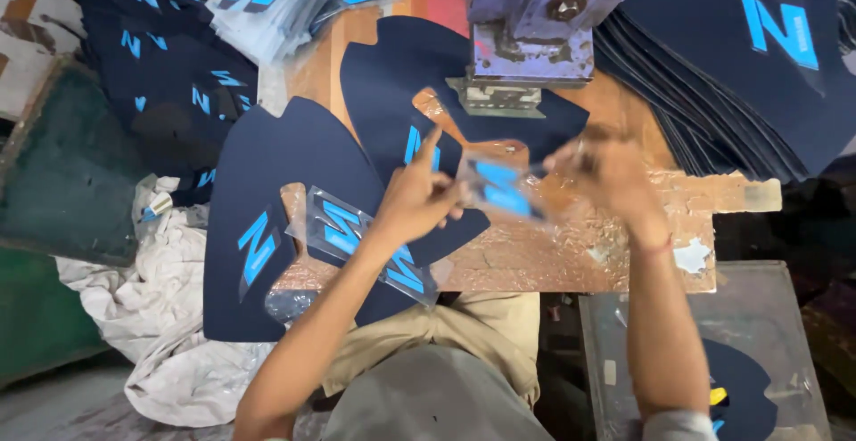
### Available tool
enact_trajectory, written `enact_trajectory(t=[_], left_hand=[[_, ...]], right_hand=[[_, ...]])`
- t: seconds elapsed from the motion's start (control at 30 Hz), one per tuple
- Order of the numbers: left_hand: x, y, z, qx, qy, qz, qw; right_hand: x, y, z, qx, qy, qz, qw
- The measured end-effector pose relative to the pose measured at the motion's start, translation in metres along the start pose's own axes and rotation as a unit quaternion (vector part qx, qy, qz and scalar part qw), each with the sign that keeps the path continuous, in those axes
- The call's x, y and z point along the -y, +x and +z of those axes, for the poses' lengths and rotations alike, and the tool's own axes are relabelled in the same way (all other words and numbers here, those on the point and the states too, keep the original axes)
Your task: Applying logos to fabric shoe components using a manual heat press machine.
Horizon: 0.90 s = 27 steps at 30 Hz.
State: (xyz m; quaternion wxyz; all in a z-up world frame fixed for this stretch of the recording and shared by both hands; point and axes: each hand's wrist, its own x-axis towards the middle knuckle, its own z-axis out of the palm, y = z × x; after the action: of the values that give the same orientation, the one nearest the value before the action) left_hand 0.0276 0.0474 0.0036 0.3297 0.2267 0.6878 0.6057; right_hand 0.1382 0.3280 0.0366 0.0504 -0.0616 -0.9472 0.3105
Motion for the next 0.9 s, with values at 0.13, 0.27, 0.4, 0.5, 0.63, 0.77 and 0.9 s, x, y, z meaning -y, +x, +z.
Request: enact_trajectory(t=[0.13, 0.27, 0.4, 0.5, 0.63, 0.77, 0.9], left_hand=[[0.009, 0.065, -0.006, -0.12, 0.179, 0.052, 0.975], [0.005, 0.089, -0.023, -0.217, 0.275, 0.093, 0.932], [0.017, 0.093, -0.026, -0.226, 0.247, 0.104, 0.936], [0.026, 0.091, -0.031, -0.207, 0.268, 0.114, 0.934], [0.019, 0.1, -0.039, -0.173, 0.261, 0.116, 0.943], [0.023, 0.099, -0.039, -0.171, 0.212, 0.116, 0.955], [0.007, 0.095, -0.041, -0.159, 0.18, 0.085, 0.967]], right_hand=[[-0.04, 0.069, -0.009, -0.081, -0.138, 0.024, 0.987], [-0.043, 0.12, 0.004, -0.177, -0.061, -0.179, 0.966], [-0.042, 0.106, 0.014, -0.194, -0.021, -0.129, 0.972], [-0.041, 0.068, 0.023, -0.184, -0.126, -0.099, 0.97], [-0.023, 0.041, 0.018, -0.157, -0.108, -0.129, 0.973], [-0.015, 0.03, 0.023, -0.161, -0.073, -0.131, 0.976], [-0.014, 0.029, 0.026, -0.185, -0.109, -0.126, 0.968]])
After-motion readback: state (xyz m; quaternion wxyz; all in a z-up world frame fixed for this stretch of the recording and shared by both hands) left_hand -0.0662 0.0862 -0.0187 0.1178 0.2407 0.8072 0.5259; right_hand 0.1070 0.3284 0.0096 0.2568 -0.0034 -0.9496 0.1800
